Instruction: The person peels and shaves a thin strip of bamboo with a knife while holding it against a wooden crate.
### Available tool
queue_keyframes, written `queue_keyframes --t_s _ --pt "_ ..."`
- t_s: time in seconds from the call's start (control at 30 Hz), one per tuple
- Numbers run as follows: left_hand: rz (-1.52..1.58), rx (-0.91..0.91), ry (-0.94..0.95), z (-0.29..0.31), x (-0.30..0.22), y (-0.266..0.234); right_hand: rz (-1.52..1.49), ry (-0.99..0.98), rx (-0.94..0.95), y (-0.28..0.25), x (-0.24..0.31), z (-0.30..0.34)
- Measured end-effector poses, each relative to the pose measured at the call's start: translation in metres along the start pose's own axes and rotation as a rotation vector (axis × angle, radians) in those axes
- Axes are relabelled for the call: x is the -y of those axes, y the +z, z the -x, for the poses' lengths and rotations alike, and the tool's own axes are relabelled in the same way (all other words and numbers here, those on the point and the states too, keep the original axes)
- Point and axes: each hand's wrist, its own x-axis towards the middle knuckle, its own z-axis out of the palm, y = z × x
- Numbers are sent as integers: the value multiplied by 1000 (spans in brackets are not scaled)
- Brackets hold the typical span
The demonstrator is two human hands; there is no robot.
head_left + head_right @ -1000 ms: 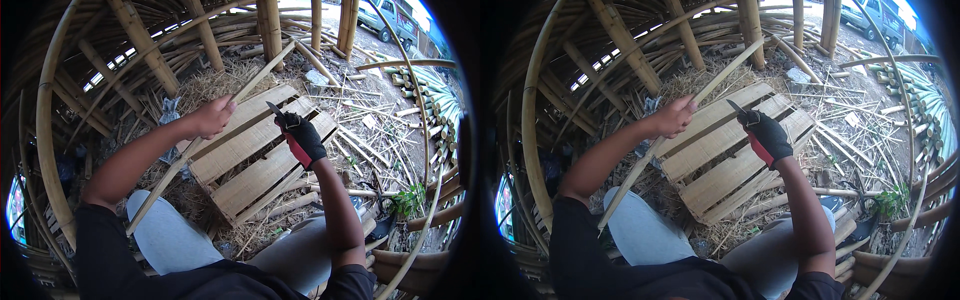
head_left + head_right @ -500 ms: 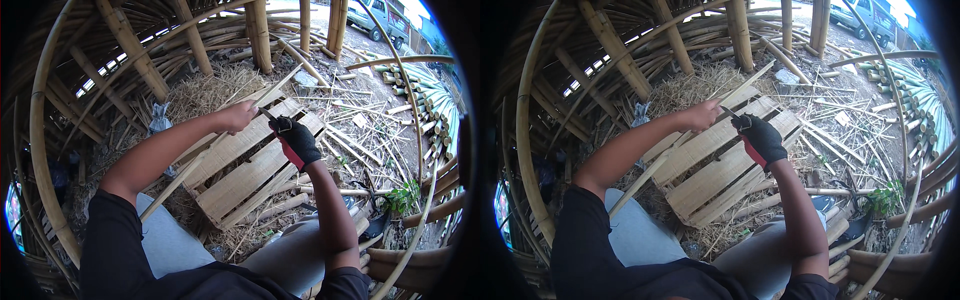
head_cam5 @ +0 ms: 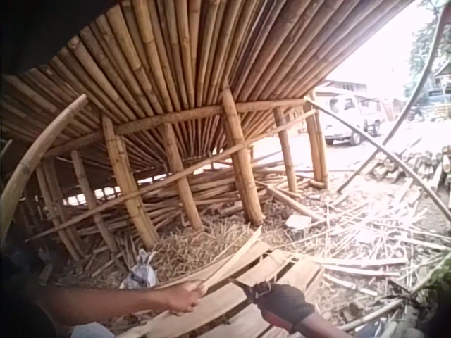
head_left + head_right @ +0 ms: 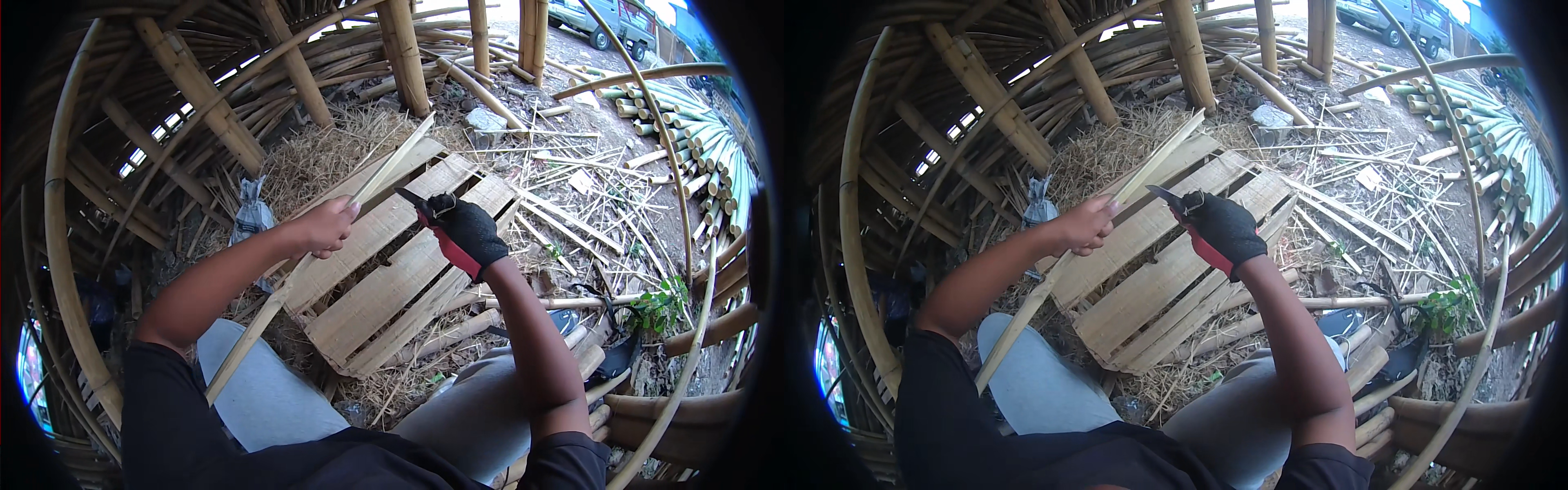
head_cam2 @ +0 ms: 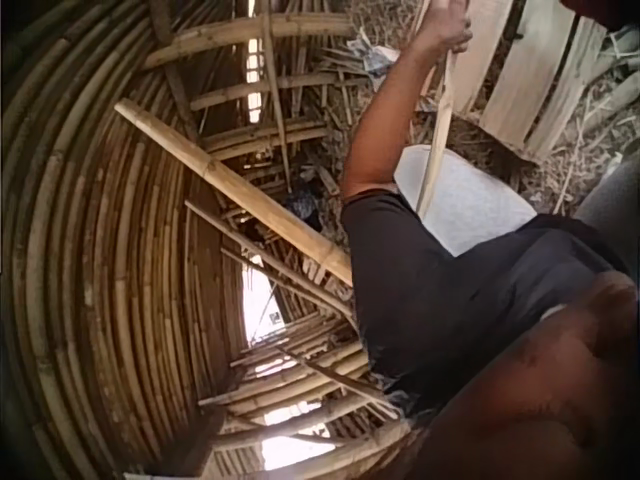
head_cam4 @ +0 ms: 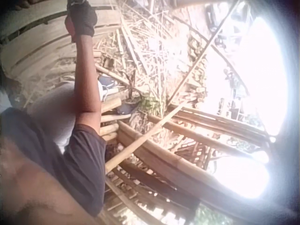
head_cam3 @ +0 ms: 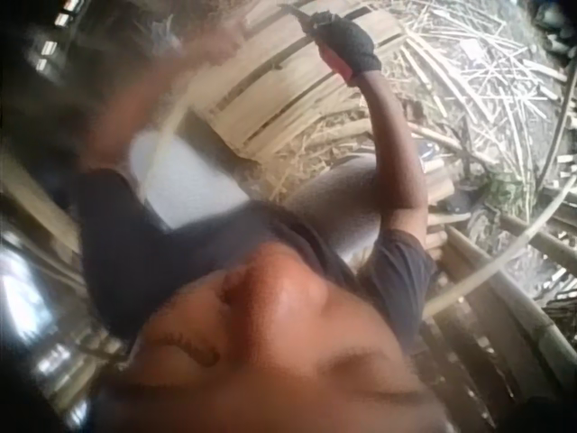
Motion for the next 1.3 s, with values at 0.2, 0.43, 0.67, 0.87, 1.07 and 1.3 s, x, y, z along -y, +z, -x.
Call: queue_keyframes --t_s 0.2,0.43,0.67,0.87,1.07,1.3 --pt "35 101 -37 32 64 -11 96 5 143 -1 25 6" --pt "159 168 -145 76 108 -8 215 -106 622 8 73 7" --pt "321 233 -127 104 129 -6 221 -383 688 59 86 21" --pt "422 171 -86 118 143 -21 226 -549 731 88 109 11" --pt "658 212 -33 116 177 -59 71 -689 820 92 148 -57" --pt "835 107 -55 117 205 -86 -100 94 944 106 178 -126"
